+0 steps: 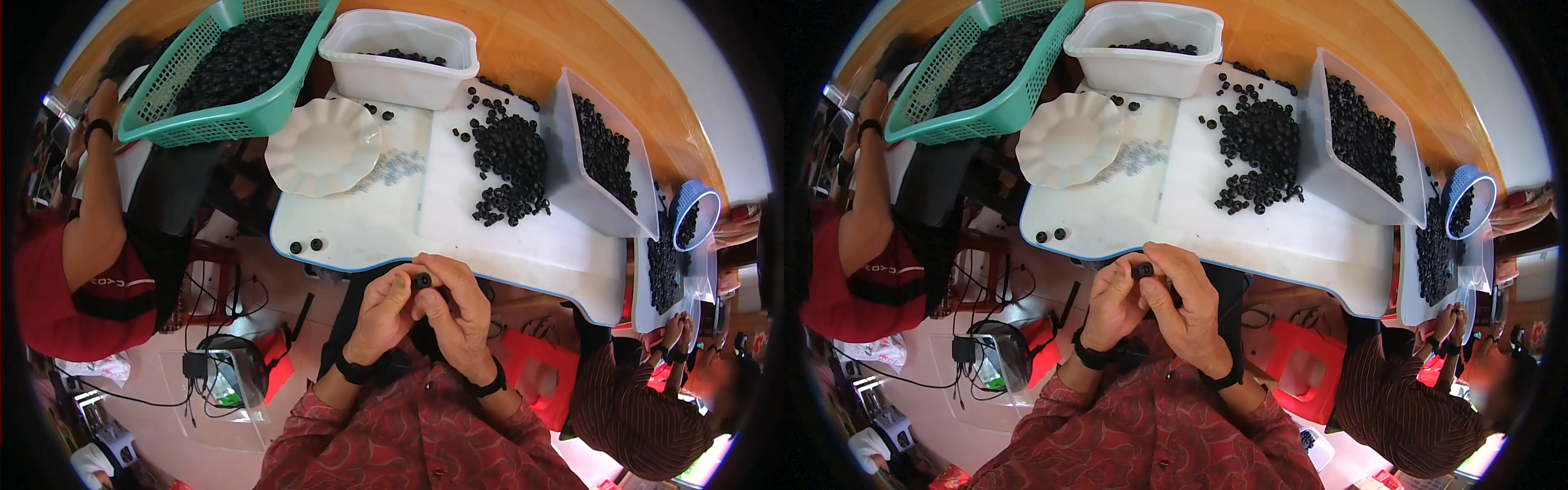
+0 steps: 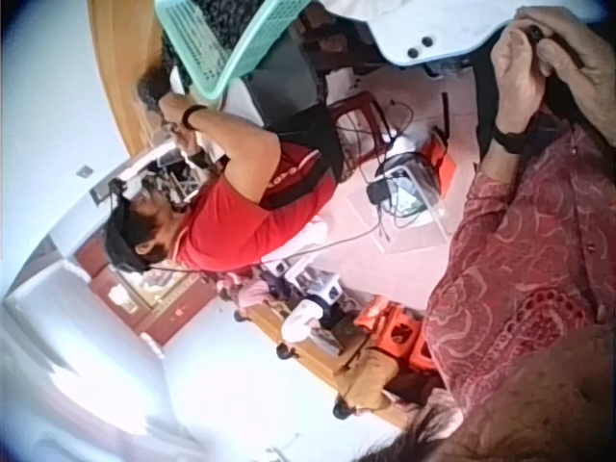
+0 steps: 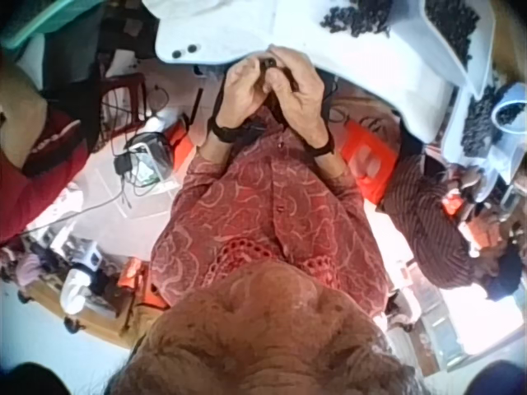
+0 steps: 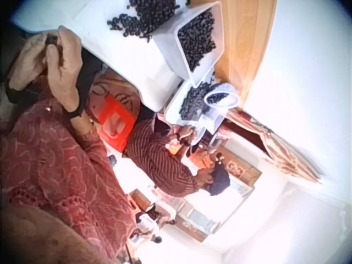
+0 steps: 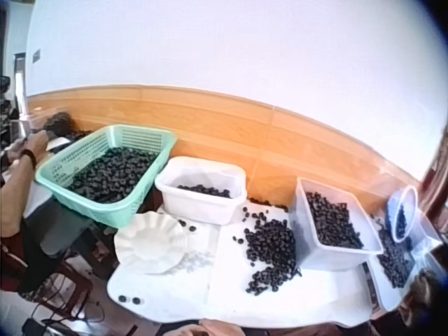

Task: Manually sorting small black round objects (possibly seeds or small parts) on a table.

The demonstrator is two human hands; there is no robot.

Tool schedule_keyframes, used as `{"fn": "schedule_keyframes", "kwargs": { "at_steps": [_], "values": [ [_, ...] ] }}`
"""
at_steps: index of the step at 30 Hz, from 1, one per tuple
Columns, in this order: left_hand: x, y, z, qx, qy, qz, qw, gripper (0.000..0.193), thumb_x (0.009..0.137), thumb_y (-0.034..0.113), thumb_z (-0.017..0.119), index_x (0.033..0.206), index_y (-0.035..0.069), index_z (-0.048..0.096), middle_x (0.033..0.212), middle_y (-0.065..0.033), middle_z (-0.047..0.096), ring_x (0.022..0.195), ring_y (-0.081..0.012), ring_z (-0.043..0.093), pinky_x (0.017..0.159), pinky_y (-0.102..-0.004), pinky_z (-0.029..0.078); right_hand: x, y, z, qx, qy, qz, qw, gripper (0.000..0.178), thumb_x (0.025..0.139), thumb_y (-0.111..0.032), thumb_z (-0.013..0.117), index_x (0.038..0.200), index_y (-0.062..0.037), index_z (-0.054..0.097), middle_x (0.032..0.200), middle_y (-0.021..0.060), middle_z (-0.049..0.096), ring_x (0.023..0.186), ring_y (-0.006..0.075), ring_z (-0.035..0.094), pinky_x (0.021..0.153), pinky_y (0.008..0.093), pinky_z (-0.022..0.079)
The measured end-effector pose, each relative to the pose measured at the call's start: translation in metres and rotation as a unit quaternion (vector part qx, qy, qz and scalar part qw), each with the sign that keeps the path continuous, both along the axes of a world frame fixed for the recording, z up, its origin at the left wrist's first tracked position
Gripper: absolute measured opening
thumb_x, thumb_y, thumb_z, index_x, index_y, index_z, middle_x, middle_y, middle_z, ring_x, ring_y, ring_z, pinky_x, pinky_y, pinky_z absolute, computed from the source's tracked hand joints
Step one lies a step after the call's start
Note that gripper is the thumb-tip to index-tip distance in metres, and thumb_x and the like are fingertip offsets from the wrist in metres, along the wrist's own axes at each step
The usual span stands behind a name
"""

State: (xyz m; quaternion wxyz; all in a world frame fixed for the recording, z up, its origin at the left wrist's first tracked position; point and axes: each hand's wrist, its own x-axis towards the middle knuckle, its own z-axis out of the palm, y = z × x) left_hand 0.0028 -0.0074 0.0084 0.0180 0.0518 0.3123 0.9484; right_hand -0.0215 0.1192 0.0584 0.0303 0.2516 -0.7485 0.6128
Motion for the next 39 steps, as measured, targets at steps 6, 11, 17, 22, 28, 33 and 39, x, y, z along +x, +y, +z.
{"fn": "schedule_keyframes", "kwargs": {
  "at_steps": [6,11,17,22,28,33,39],
  "values": [
    [-0.002,0.0,-0.007,0.034,0.015,-0.016,0.999,0.04,0.105,0.032,0.044,0.121,-0.003,0.058,0.096,-0.0074,0.062,0.069,-0.0108,0.05,0.064,-0.0264,0.046,-0.003,0.005,-0.002,-0.018,-0.05,0.02,0.998,0.032,0.094,0.0,0.06,0.125,0.0005,0.059,0.118,0.0128,0.056,0.068,0.0103,0.059,0.06,0.0232,0.05],
    [-0.003,-0.001,-0.009,0.035,0.001,-0.015,0.999,0.041,0.105,0.031,0.043,0.122,-0.004,0.057,0.092,-0.0089,0.061,0.069,-0.0134,0.052,0.064,-0.0316,0.052,-0.008,0.008,0.003,0.063,-0.017,0.02,0.998,0.029,0.091,0.0,0.064,0.12,0.0,0.064,0.12,0.0126,0.055,0.068,0.0104,0.06,0.056,0.0222,0.05],
    [-0.005,-0.004,-0.007,0.025,-0.013,-0.042,0.999,0.04,0.106,0.031,0.041,0.108,-0.004,0.059,0.077,-0.0055,0.056,0.066,-0.014,0.056,0.064,-0.0328,0.054,-0.015,0.008,0.008,0.125,0.082,-0.007,0.989,0.023,0.085,-0.001,0.072,0.108,0.0006,0.07,0.12,0.0133,0.054,0.071,0.0128,0.061,0.061,0.0259,0.052],
    [-0.007,-0.005,-0.008,0.024,-0.087,-0.01,0.996,0.027,0.102,0.023,0.053,0.104,-0.003,0.061,0.078,-0.0052,0.059,0.065,-0.012,0.058,0.059,-0.0304,0.057,-0.015,0.008,-0.005,0.12,0.09,-0.031,0.988,0.025,0.085,-0.001,0.072,0.109,0.0001,0.07,0.11,0.0109,0.057,0.076,0.0143,0.062,0.064,0.0256,0.051],
    [-0.01,-0.003,-0.012,-0.02,-0.105,0.114,0.988,0.014,0.096,0.006,0.062,0.105,-0.004,0.063,0.084,-0.0057,0.064,0.07,-0.0095,0.061,0.063,-0.027,0.06,-0.017,0.0,-0.019,0.03,-0.044,-0.036,0.998,0.026,0.088,0.0,0.069,0.114,-0.002,0.07,0.099,0.0076,0.061,0.077,0.0117,0.062,0.065,0.0234,0.05],
    [-0.009,-0.005,-0.009,-0.104,-0.111,0.152,0.977,0.015,0.097,0.002,0.057,0.108,-0.005,0.063,0.092,-0.01,0.068,0.078,-0.0143,0.067,0.073,-0.0319,0.062,-0.025,-0.01,-0.02,0.0,-0.056,-0.037,0.998,0.026,0.089,0.003,0.066,0.115,-0.0023,0.069,0.097,0.0067,0.061,0.075,0.0107,0.063,0.066,0.0213,0.052],
    [-0.011,-0.013,-0.003,-0.153,-0.085,0.152,0.973,0.017,0.096,-0.002,0.055,0.111,-0.007,0.063,0.097,-0.0127,0.07,0.085,-0.0164,0.07,0.08,-0.0298,0.06,-0.038,-0.014,-0.017,-0.017,-0.094,-0.016,0.995,0.025,0.09,0.006,0.063,0.113,-0.0001,0.068,0.095,0.0066,0.06,0.076,0.0111,0.066,0.066,0.0206,0.056]
  ]
}}
